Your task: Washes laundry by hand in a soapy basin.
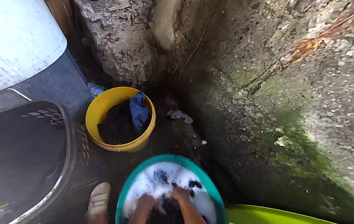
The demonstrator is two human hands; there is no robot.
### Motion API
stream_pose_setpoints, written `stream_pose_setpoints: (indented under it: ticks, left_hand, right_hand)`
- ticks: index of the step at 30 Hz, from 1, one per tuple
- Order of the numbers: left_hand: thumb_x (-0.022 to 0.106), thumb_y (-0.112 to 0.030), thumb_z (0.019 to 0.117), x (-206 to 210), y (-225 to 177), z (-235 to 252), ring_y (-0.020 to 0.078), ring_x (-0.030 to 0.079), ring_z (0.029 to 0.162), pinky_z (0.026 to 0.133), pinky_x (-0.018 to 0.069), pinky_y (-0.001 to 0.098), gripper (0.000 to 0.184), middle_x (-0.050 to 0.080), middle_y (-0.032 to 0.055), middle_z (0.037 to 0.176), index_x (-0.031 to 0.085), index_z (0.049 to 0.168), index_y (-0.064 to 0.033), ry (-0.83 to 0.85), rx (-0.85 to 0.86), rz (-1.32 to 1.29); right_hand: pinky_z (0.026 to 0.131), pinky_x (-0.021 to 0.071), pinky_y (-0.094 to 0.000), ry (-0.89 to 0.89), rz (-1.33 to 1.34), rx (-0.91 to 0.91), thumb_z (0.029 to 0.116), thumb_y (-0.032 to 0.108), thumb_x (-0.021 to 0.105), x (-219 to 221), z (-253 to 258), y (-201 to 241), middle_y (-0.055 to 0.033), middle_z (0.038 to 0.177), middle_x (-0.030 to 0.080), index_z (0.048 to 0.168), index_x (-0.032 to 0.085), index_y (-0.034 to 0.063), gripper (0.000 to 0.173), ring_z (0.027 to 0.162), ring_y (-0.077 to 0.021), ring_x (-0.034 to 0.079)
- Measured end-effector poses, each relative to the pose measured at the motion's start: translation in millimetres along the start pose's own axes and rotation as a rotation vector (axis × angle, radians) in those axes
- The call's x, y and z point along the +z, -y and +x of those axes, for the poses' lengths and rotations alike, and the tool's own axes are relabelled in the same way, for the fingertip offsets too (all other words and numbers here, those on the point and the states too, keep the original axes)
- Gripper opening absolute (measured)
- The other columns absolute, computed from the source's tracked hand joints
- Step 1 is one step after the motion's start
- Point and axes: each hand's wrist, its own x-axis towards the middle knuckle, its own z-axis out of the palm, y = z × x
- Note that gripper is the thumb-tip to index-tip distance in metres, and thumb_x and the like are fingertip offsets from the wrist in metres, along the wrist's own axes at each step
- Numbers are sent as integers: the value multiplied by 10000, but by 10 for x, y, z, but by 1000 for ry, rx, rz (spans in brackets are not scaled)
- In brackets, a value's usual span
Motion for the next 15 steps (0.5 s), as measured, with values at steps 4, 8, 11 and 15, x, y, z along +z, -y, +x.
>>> stream_pose_setpoints:
  ticks: [4,8,11,15]
  left_hand:
    - [632,-406,999,140,85,190,420,519,1379,1141,402,597,666,548,276,1461,498,1458,57,-289,-1,-273]
    - [834,-224,836,257,241,284,430,420,1454,1229,323,516,983,408,338,1549,265,1575,85,-627,203,-609]
    - [762,-231,890,255,-81,139,440,498,1383,1192,357,549,643,552,315,1431,549,1410,81,-776,210,-613]
    - [714,-102,773,357,-938,-872,401,551,1297,1114,392,586,322,628,254,1324,686,1032,88,-1036,742,-909]
  right_hand:
    - [1242,276,-484,-18,466,-274,1109,273,441,-247,-390,-20,-265,1548,446,1481,456,-76,510,1477,-341,395]
    - [1003,547,-373,-196,1150,-395,1096,249,428,-862,-1816,-159,-106,1213,676,1338,544,-17,378,1129,-156,651]
    - [882,614,-430,-297,1565,-499,1114,391,220,-905,-2054,-393,-78,1112,729,1320,550,74,502,1020,-189,716]
    - [879,580,-467,-154,1608,-388,1050,652,136,-458,-1524,-214,-100,1216,689,1433,490,135,734,1074,-215,675]
